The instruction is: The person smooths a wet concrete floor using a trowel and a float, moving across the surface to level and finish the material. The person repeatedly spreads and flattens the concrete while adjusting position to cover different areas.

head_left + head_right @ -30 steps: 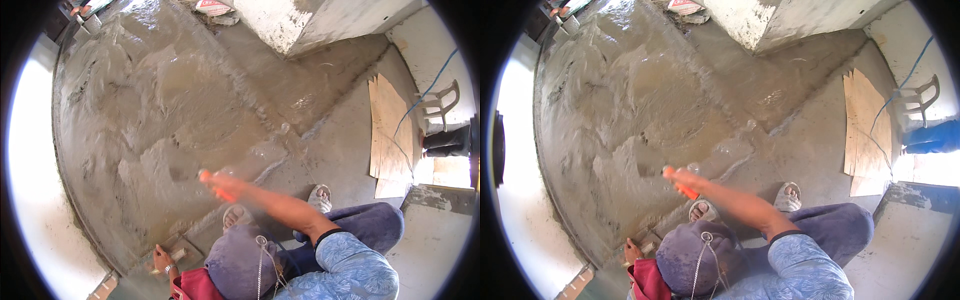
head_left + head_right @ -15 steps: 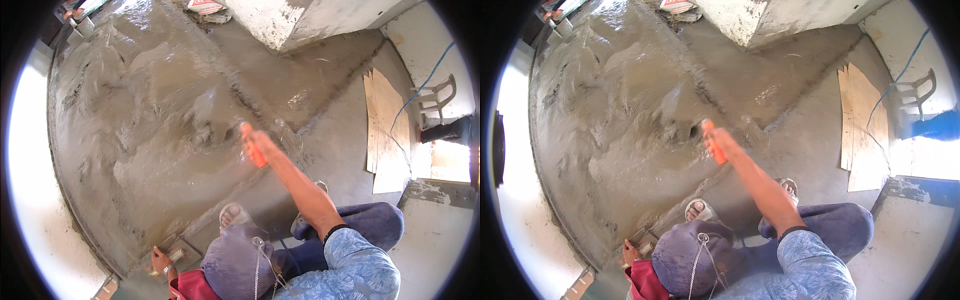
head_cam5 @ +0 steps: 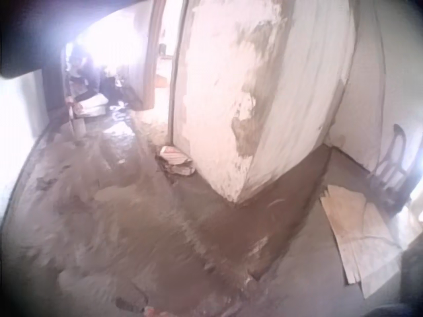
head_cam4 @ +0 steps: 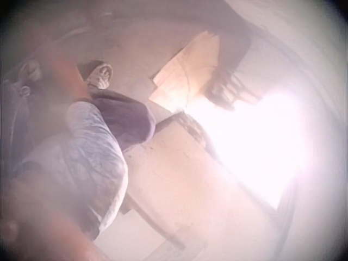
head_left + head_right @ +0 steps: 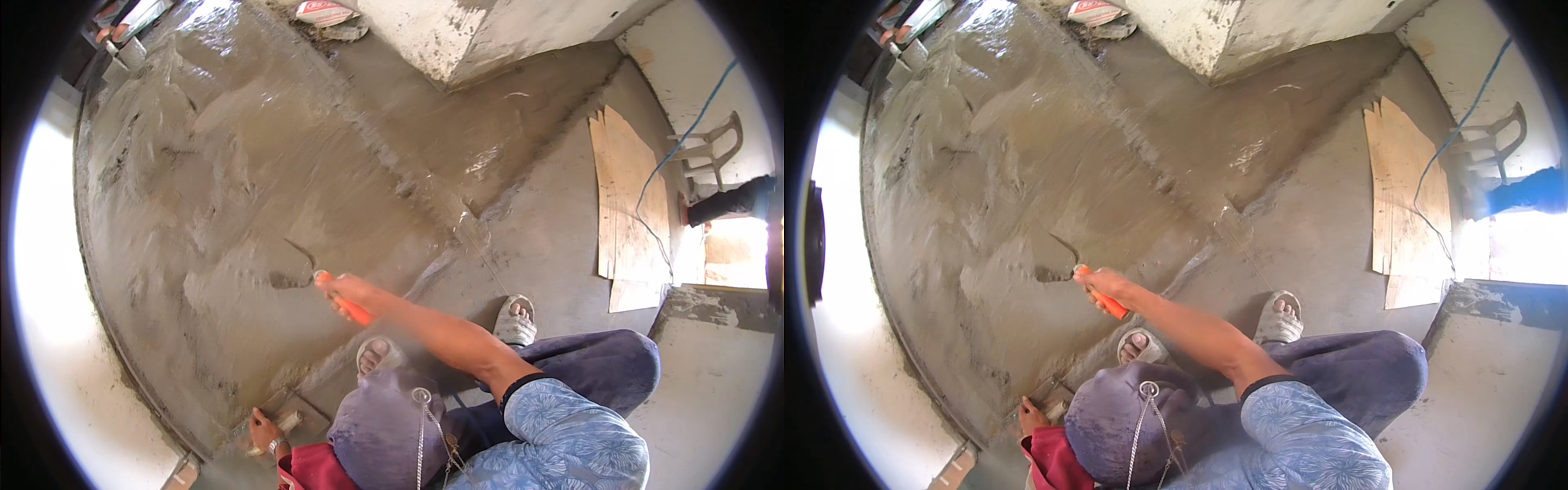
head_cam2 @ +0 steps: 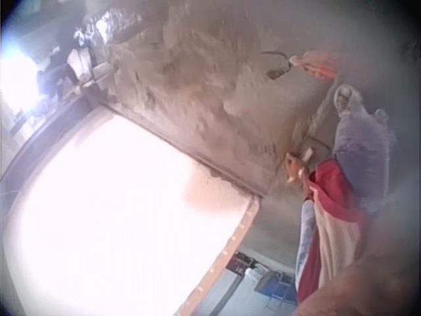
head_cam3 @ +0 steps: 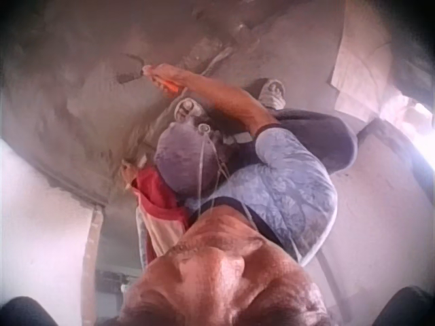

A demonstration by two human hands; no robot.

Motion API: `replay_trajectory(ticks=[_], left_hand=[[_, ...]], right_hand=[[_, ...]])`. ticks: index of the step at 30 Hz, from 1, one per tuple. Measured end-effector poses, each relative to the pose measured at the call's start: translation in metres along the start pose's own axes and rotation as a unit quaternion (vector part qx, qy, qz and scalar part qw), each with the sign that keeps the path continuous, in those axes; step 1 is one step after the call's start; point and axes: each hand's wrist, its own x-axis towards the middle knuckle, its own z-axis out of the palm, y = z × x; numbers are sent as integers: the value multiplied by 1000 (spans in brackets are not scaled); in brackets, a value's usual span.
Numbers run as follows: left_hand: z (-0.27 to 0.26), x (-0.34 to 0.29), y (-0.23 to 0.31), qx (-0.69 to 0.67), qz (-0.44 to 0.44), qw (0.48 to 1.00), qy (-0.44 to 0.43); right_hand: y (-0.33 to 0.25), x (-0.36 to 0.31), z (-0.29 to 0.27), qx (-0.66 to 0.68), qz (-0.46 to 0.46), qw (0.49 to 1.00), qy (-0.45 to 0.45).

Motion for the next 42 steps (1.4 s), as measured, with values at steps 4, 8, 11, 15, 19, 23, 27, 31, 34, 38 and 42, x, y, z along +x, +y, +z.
replay_trajectory(ticks=[4, 8, 11, 15, 19, 23, 27, 31, 34, 38, 42], left_hand=[[3, 8, -13, 61, -25, 997, 47], [5, 2, -4, 61, -27, 997, 37], [-5, 0, -4, 59, -36, 997, 25], [1, 4, -6, 60, -32, 998, 12], [-1, 5, -11, 53, -44, 998, -4], [8, 5, -3, 67, -51, 996, -10], [1, 1, 0, 14, 2, 1000, -16], [4, 5, -3, 59, -13, 998, 36], [2, 4, -1, 64, -12, 997, 36], [5, 7, -10, 58, -37, 998, 5], [7, 14, -12, 74, -40, 996, -36]], right_hand=[[-14, 14, -13, 73, 21, 996, 45], [-42, -3, -62, 60, -41, 992, 106], [-67, -37, -97, 127, -91, 982, 111], [-107, -79, -149, 268, -185, 940, 103], [-104, -76, -146, 246, -171, 952, 66], [-37, -24, -61, 97, -50, 994, -27], [-9, 4, -4, 89, -9, 996, -4], [-16, 19, -32, 106, -3, 994, 17], [-34, -11, -57, 88, -36, 994, 54], [-68, -57, -105, 168, -98, 979, 64], [-110, -97, -161, 264, -181, 944, 82]])
